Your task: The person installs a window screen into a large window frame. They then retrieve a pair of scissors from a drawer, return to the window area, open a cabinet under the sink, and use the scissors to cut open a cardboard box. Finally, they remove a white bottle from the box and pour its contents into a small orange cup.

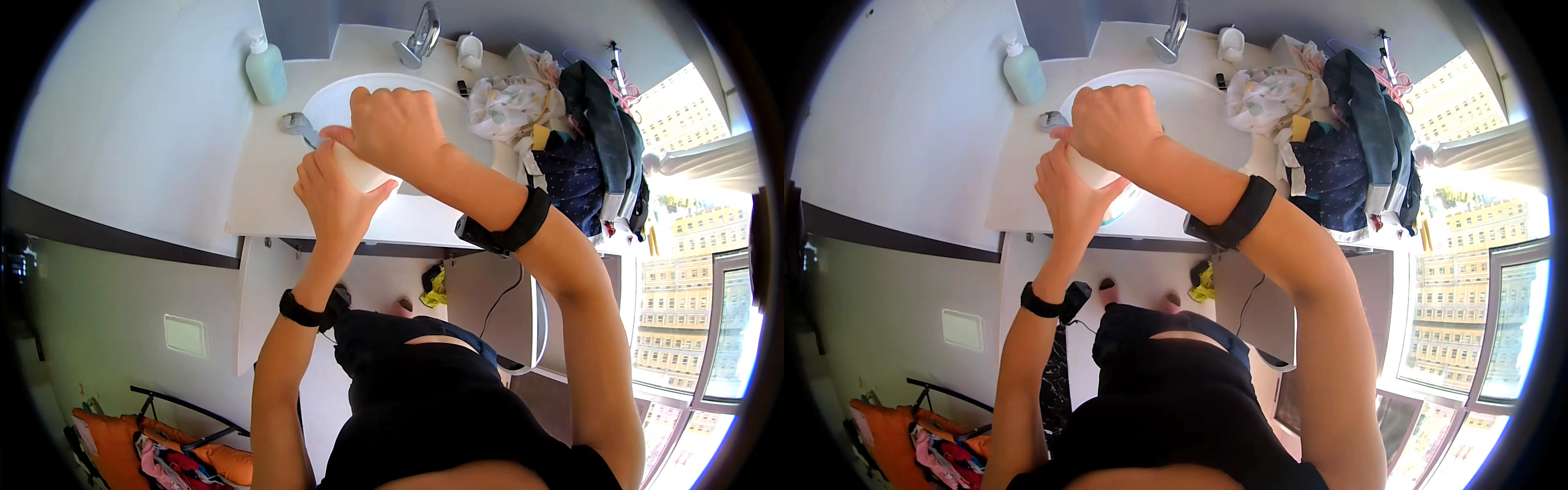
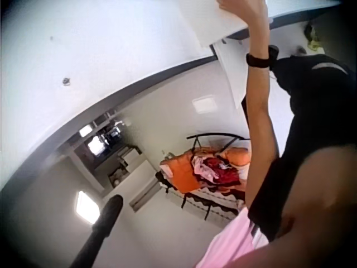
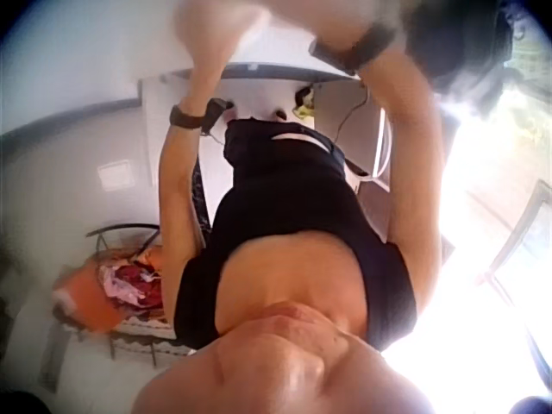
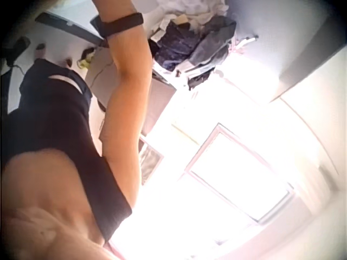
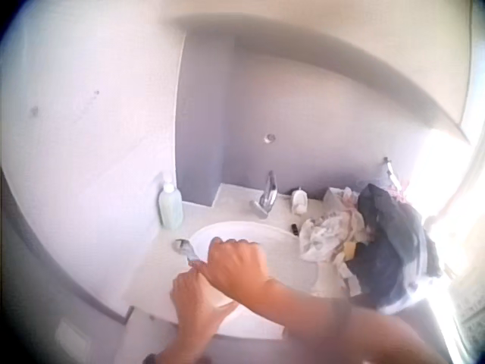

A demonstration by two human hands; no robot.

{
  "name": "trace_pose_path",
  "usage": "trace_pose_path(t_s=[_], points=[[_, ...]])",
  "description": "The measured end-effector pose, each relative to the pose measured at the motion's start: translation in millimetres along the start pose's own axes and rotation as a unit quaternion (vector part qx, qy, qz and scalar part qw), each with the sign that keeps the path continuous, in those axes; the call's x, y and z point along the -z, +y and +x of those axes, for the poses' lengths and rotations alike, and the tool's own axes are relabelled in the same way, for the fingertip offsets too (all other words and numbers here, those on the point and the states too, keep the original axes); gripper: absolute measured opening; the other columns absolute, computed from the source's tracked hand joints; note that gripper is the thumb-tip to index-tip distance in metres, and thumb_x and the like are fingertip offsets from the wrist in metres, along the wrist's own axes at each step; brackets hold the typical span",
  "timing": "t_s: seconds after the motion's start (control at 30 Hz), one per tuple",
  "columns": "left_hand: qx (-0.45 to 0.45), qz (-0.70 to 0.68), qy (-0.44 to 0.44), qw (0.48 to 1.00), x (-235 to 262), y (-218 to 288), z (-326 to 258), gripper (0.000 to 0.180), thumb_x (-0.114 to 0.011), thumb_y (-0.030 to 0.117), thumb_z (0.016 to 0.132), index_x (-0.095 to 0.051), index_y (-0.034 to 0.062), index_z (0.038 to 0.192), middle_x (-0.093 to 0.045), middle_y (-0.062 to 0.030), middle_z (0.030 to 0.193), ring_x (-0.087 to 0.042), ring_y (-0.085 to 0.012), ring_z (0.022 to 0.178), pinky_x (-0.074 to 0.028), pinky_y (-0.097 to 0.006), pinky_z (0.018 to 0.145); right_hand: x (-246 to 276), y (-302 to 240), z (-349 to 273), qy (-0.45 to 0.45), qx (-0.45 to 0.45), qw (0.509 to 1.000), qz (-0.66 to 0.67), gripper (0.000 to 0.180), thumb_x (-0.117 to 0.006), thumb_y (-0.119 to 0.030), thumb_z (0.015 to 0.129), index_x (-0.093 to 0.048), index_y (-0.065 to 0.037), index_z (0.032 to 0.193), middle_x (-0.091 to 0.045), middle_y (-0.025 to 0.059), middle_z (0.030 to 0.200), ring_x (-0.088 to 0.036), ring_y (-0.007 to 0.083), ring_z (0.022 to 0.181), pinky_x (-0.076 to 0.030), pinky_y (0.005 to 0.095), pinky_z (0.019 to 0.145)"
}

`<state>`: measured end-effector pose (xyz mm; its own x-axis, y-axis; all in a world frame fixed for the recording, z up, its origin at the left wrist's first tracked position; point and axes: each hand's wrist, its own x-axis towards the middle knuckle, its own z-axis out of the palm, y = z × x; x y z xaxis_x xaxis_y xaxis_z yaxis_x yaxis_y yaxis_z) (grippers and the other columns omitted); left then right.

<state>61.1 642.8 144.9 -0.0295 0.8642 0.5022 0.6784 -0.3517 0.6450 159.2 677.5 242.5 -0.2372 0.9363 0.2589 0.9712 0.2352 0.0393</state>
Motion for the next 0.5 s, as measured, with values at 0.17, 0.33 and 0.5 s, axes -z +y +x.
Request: trace_pose_path(t_s=[0.17,0.33,0.5], points=[[-0.057,-0.095,-0.074,0.991,-3.1,-8.3,14.8,0.072,-0.084,0.023,0.055,-0.047,0.0063,0.116,-0.056,-0.0105,0.102,-0.052,-0.0304,0.099,-0.043,-0.043,0.080,-20.9,8.1,-1.0,0.184,0.068,0.980,-0.016,0.030,-0.064,-0.031,0.076,-0.054,-0.009,0.057,-0.049,0.0044,0.045,-0.048,0.0242,0.041,-0.035,0.0348,0.037],[-0.067,-0.135,-0.083,0.985,-0.7,-13.7,16.5,0.066,-0.081,0.019,0.057,-0.049,0.0068,0.113,-0.057,-0.0119,0.100,-0.056,-0.0309,0.094,-0.048,-0.040,0.076,-26.6,20.9,2.0,0.224,0.155,0.962,-0.007,0.022,-0.063,-0.022,0.072,-0.055,-0.010,0.054,-0.049,0.0039,0.045,-0.047,0.0231,0.041,-0.035,0.0344,0.037],[-0.081,-0.162,-0.096,0.979,2.3,-23.2,21.5,0.070,-0.081,0.018,0.057,-0.049,0.0078,0.118,-0.060,-0.0101,0.103,-0.059,-0.0304,0.093,-0.049,-0.039,0.078,-26.3,28.2,11.3,0.216,0.225,0.950,0.010,0.023,-0.063,-0.021,0.068,-0.053,-0.011,0.051,-0.047,0.0032,0.043,-0.045,0.0220,0.039,-0.033,0.0336,0.036]])
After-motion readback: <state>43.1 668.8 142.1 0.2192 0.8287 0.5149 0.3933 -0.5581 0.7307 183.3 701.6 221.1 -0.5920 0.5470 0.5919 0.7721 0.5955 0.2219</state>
